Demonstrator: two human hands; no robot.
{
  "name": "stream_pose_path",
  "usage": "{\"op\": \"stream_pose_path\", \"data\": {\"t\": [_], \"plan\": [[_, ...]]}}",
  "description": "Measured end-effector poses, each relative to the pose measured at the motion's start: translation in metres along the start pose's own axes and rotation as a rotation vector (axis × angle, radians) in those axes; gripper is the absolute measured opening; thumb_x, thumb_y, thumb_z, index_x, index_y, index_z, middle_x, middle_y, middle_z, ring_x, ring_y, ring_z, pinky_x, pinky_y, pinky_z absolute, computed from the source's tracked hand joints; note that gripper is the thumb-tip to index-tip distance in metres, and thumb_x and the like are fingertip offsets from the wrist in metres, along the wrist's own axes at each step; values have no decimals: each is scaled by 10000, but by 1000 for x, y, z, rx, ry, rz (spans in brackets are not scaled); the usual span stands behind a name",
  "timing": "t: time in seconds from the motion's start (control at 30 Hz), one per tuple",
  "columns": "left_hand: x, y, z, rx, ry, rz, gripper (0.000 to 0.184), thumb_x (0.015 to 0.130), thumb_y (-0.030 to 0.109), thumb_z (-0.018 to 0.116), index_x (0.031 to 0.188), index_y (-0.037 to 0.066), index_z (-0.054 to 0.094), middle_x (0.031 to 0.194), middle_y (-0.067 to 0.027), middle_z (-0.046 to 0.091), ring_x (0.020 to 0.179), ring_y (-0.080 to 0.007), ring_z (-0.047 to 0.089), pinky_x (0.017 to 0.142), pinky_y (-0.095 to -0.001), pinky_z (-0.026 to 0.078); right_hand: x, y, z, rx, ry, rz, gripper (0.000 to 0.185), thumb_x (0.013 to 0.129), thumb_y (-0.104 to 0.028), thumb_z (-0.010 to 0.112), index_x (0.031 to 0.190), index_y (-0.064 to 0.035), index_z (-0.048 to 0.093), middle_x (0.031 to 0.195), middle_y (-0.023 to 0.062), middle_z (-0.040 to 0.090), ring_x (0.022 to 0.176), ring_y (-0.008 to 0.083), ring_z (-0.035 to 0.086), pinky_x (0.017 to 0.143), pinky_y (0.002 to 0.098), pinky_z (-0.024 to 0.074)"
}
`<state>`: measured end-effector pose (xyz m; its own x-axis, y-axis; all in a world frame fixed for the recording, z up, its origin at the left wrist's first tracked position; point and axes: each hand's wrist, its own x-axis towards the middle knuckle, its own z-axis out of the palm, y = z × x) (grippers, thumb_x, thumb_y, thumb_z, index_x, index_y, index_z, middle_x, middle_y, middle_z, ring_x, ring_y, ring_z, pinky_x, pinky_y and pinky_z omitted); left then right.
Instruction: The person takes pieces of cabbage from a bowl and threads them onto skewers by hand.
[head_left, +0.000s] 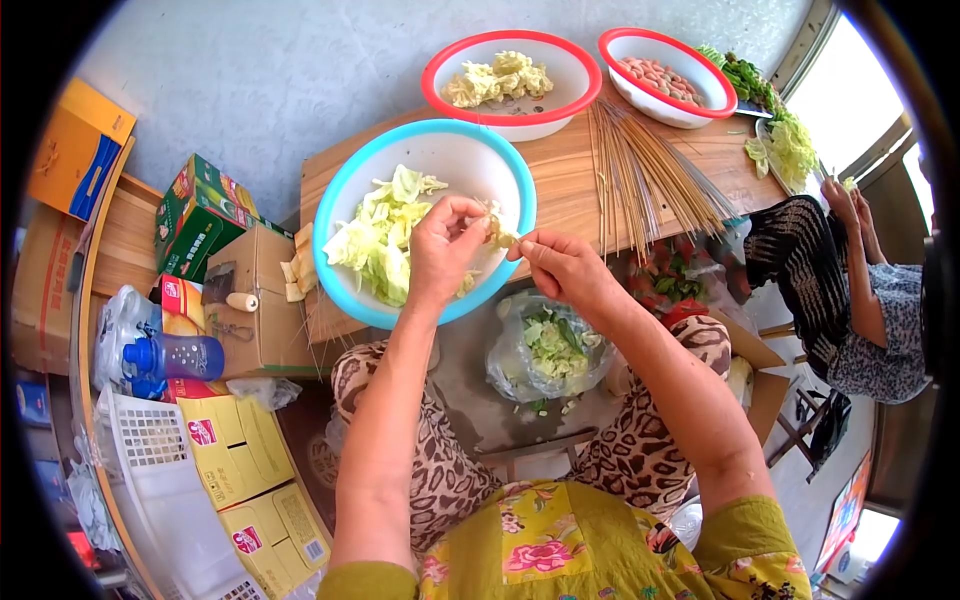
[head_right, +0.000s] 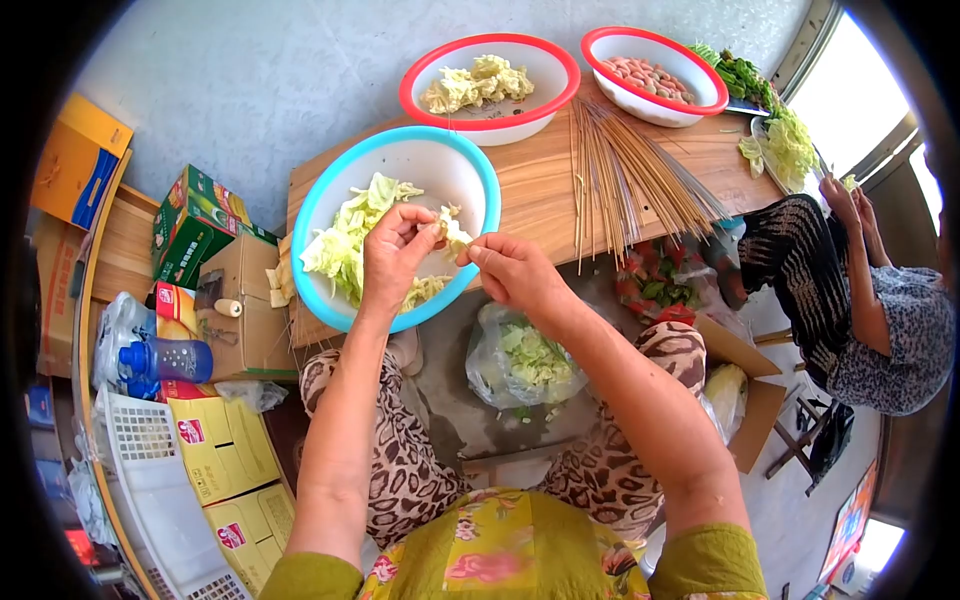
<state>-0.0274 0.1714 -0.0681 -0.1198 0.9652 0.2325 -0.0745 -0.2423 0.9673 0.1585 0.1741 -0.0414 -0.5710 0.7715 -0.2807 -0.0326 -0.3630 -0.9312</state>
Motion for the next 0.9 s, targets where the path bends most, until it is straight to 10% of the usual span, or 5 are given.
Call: {"op": "stream_pose_path", "data": {"t": [0.23, 0.9], "plan": [[2, 16, -4, -403, -137, -266, 185, 887, 170, 589, 1026, 56, 547, 1139, -137, 594, 1123, -176, 503, 1016, -350, 342, 4, 2, -9, 342, -186, 12, 234, 977, -235, 437, 968, -55, 587, 490, -42, 353, 415, 57, 277, 416, 213, 221], [3, 2, -7, -351, -41, -358, 168, 862, 154, 639, 977, 32, 626, 879, -17, 644, 774, -73, 596, 691, -230, 493, -7, -3, -3, -113, -5, -39, 211, 954, -220, 488, 975, -68, 632, 550, -61, 419, 475, 21, 350, 446, 186, 256]]}}
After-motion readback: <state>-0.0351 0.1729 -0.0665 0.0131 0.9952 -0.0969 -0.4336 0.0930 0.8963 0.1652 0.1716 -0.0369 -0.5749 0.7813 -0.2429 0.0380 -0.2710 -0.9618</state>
